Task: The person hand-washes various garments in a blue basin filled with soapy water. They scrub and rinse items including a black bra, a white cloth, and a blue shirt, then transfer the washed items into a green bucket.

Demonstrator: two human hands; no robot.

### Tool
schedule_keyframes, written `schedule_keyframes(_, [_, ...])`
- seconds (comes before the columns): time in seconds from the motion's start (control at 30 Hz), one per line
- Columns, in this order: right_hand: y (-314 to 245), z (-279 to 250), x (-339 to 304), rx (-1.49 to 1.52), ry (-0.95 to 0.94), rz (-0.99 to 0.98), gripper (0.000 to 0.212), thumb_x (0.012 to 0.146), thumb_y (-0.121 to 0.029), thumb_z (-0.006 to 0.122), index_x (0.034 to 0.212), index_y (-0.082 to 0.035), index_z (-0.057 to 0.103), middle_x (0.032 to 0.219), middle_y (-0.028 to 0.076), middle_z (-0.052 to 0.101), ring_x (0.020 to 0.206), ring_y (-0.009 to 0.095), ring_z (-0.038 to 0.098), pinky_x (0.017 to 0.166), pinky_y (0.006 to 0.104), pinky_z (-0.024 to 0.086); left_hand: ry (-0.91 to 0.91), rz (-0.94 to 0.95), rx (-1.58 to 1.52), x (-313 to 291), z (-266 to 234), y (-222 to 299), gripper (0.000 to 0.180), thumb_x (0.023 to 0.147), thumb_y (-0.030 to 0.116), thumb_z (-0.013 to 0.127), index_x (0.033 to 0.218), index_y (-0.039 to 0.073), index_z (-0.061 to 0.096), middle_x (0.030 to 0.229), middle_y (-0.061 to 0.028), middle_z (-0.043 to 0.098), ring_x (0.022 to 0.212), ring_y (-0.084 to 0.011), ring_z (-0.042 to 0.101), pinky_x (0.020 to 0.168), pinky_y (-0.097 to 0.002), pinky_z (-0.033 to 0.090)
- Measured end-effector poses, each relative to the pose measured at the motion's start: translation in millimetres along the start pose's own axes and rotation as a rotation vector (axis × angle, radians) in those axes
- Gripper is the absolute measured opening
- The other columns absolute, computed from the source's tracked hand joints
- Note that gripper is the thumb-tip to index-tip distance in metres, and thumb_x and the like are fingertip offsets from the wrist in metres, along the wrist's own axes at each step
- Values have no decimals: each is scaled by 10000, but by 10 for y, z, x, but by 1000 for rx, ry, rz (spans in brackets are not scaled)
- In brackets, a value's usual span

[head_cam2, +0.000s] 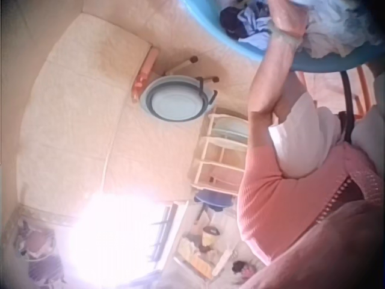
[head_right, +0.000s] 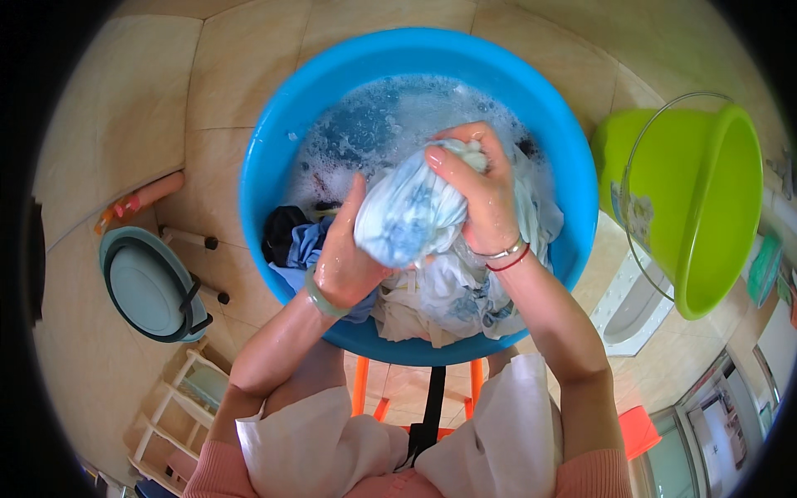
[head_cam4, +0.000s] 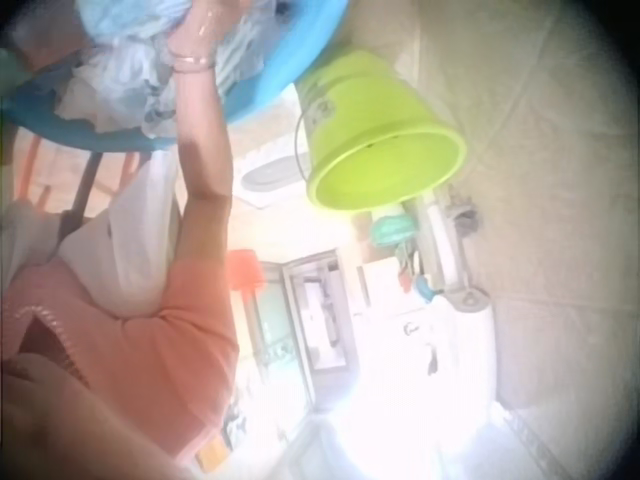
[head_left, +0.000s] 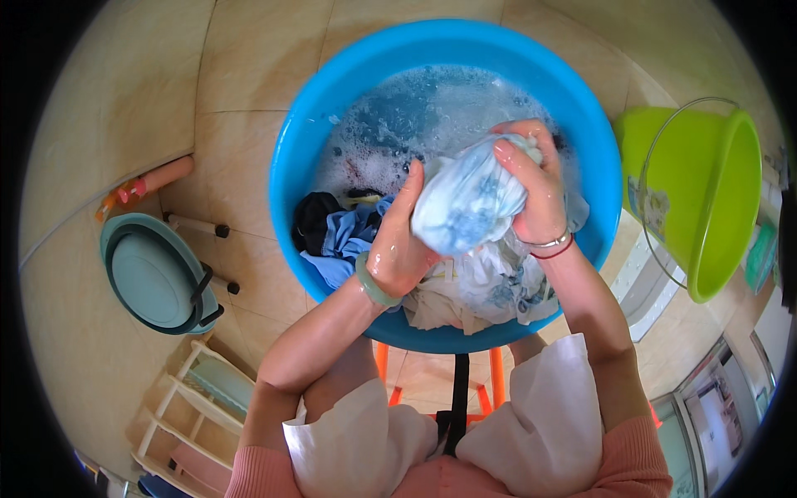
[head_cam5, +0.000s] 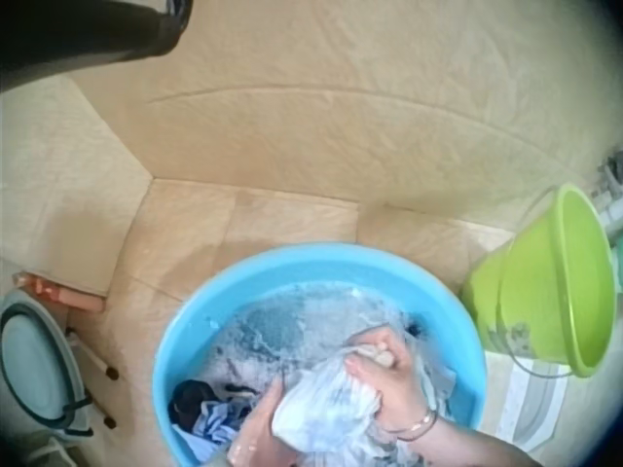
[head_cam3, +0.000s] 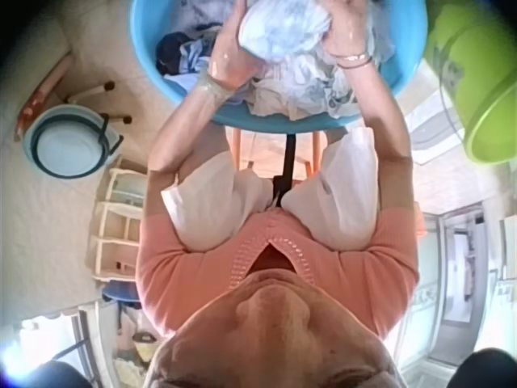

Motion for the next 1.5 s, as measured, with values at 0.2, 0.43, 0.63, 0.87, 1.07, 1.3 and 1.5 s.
schedule_keyframes(0.2, [58,112,-250,276,187,52,198,847,-97,662,1016,-98,558,1060,48,585,923,118,569,783,275,486,-84,113,-91,90,192,74,591,967,503,467,1374,77,420,1339,-94,523,1252,-270,485,1046,-469,373])
schedule_keyframes(0.43, [-20,51,-339,-120,208,-145,289,910,-216,605,1155,-75,548,1092,50,584,989,156,565,863,288,456,243,572,417,-91,145,455,414,840,167,758,1177,52,548,1096,-63,615,1009,-147,592,849,-287,489])
schedule_keyframes(0.63, [288,212,-291,503,-52,258,343,990,-284,505,1239,-53,550,1200,99,600,1146,222,558,974,364,447,166,767,735,-207,455,524,424,816,141,765,1179,64,561,1114,-90,617,1038,-180,596,876,-304,486])
schedule_keyframes(0.87, [571,213,-269,653,-58,379,347,979,-277,537,1241,-50,551,1180,90,616,1088,211,597,925,364,484,130,1196,1392,-372,644,689,414,717,73,777,1086,64,589,1255,-193,561,1139,-340,573,972,-414,446])
schedule_keyframes(1.07, [558,329,-391,672,-218,456,422,983,-300,523,1335,-72,485,1237,79,584,1154,188,567,1005,361,448,-230,1324,1432,-547,966,404,498,715,-47,674,1181,69,542,1264,-214,582,1218,-401,534,1046,-523,370])
schedule_keyframes(1.3, [418,401,-422,51,-457,341,482,936,-372,582,1272,-30,530,1060,64,613,967,158,600,895,314,479,-513,1396,1878,-760,1136,-193,238,557,218,645,779,136,671,1031,-52,657,1112,-330,599,1025,-504,433])
schedule_keyframes(1.5, [454,630,-446,-255,-459,613,430,957,-374,576,696,-35,618,675,49,599,656,122,582,620,266,460,-850,1536,2061,-907,1144,-567,167,522,218,603,643,104,579,791,-47,565,932,-290,624,957,-431,476])
Point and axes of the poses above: each hand's wrist, its own x-axis towards the middle knuckle, its own z-axis out of the palm, y = z × x, the point moved 9 cm from there along x, towards the middle knuckle
